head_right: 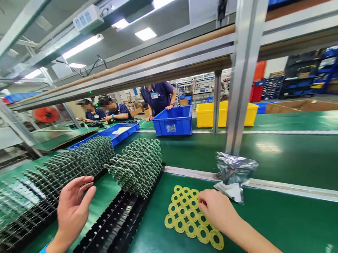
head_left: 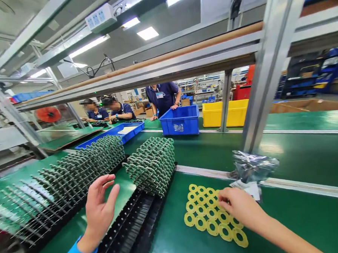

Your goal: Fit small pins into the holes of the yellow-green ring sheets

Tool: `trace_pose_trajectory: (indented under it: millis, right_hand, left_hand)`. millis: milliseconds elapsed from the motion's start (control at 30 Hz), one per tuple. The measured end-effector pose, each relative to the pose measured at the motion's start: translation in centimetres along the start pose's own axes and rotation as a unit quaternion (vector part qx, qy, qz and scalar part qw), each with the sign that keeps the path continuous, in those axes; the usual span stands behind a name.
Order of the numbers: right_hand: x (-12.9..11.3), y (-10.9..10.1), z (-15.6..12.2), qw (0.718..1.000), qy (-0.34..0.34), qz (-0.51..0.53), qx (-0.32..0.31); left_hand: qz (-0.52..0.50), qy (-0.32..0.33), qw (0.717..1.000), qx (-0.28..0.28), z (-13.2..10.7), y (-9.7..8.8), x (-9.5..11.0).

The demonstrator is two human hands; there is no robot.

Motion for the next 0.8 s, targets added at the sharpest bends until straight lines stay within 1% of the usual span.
trace_pose_trajectory:
  millis: [67, 100, 133, 167, 200, 233, 267, 300, 333, 367, 400, 433, 467, 500, 533, 567, 600, 633, 700, 767, 800]
  right_hand:
    - [0.6, 0.5, -2.4, 0.999, 0.01, -0.023, -0.024]
    - [0.6, 0.8, -3.6, 0.999, 0.014, -0.036, -0.036]
    - [0.4, 1.1, -4.8, 0.997, 0.016, -0.051, -0.051]
    - [0.2, 1.4, -5.9, 0.996, 0.016, -0.064, -0.065]
    - [0.0, 1.8, -7.0, 0.994, 0.012, -0.074, -0.079]
    - [-0.1, 2.1, -8.0, 0.993, 0.009, -0.078, -0.093]
    - [0.0, 2.5, -8.9, 0.992, 0.009, -0.073, -0.102]
    - [0.3, 2.7, -9.7, 0.992, 0.011, -0.06, -0.106]
    - [0.7, 2.9, -10.4, 0.993, 0.014, -0.039, -0.107]
    - [1.4, 3.0, -11.0, 0.995, 0.02, -0.012, -0.1]
    - [2.2, 2.9, -11.4, 0.996, 0.026, 0.02, -0.083]
    - [3.2, 2.7, -11.7, 0.996, 0.033, 0.059, -0.053]
    - [4.3, 2.3, -11.8, 0.993, 0.042, 0.11, -0.009]
    - [5.6, 1.8, -11.8, 0.983, 0.054, 0.167, 0.044]
    - [6.9, 1.2, -11.6, 0.967, 0.067, 0.224, 0.1]
    - [8.3, 0.7, -11.3, 0.944, 0.084, 0.281, 0.152]
    - [9.6, 0.3, -11.0, 0.926, 0.103, 0.312, 0.184]
    - [10.7, -0.1, -10.5, 0.914, 0.12, 0.327, 0.208]
    - [12.6, -0.9, -9.8, 0.895, 0.15, 0.338, 0.249]
    - [13.8, -2.0, -9.4, 0.88, 0.166, 0.34, 0.288]
    - [14.3, -2.6, -9.4, 0.874, 0.168, 0.337, 0.306]
  left_hand:
    - [-0.011, 0.044, 0.998, -0.051, -1.3, 2.0, 3.0]
    - [-0.003, 0.088, 0.991, -0.097, -2.0, 3.4, 4.5]
    - [0.036, 0.177, 0.969, -0.166, -2.9, 5.0, 6.3]
    - [0.073, 0.256, 0.938, -0.223, -3.9, 6.6, 7.7]
    - [0.106, 0.328, 0.899, -0.271, -4.9, 8.1, 8.8]
    - [0.135, 0.382, 0.859, -0.314, -5.9, 9.6, 9.6]
    - [0.15, 0.405, 0.83, -0.353, -6.7, 11.2, 10.2]
    - [0.152, 0.398, 0.814, -0.394, -7.4, 12.7, 10.5]
    - [0.138, 0.353, 0.814, -0.441, -7.8, 14.4, 10.5]
    - [0.105, 0.277, 0.823, -0.485, -8.2, 16.1, 10.4]
    - [0.065, 0.175, 0.833, -0.521, -8.5, 17.9, 10.1]
    - [0.01, 0.044, 0.842, -0.537, -8.8, 19.7, 9.5]
    - [-0.009, 0.005, 0.846, -0.532, -9.1, 21.5, 9.3]
    - [-0.018, -0.019, 0.853, -0.521, -9.3, 23.4, 9.1]
    - [-0.026, -0.046, 0.863, -0.503, -9.5, 25.3, 8.8]
    - [-0.037, -0.075, 0.872, -0.482, -9.6, 27.2, 8.3]
    - [-0.047, -0.103, 0.88, -0.461, -9.8, 29.1, 7.8]
    - [-0.056, -0.128, 0.886, -0.443, -10.1, 31.0, 7.3]
    - [-0.08, -0.158, 0.887, -0.427, -11.0, 34.3, 6.6]
    - [-0.107, -0.175, 0.88, -0.428, -12.3, 36.8, 6.5]
    - [-0.118, -0.178, 0.879, -0.426, -12.9, 37.7, 6.6]
Point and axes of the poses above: each hand's wrist, its own z-axis towards the middle knuckle, its own y-axis out of the palm, x = y × z, the point moved 5 cm from there along z, towards the middle knuckle, and after that the axes turned 11 degrees about -z, right-handed, at the moved point
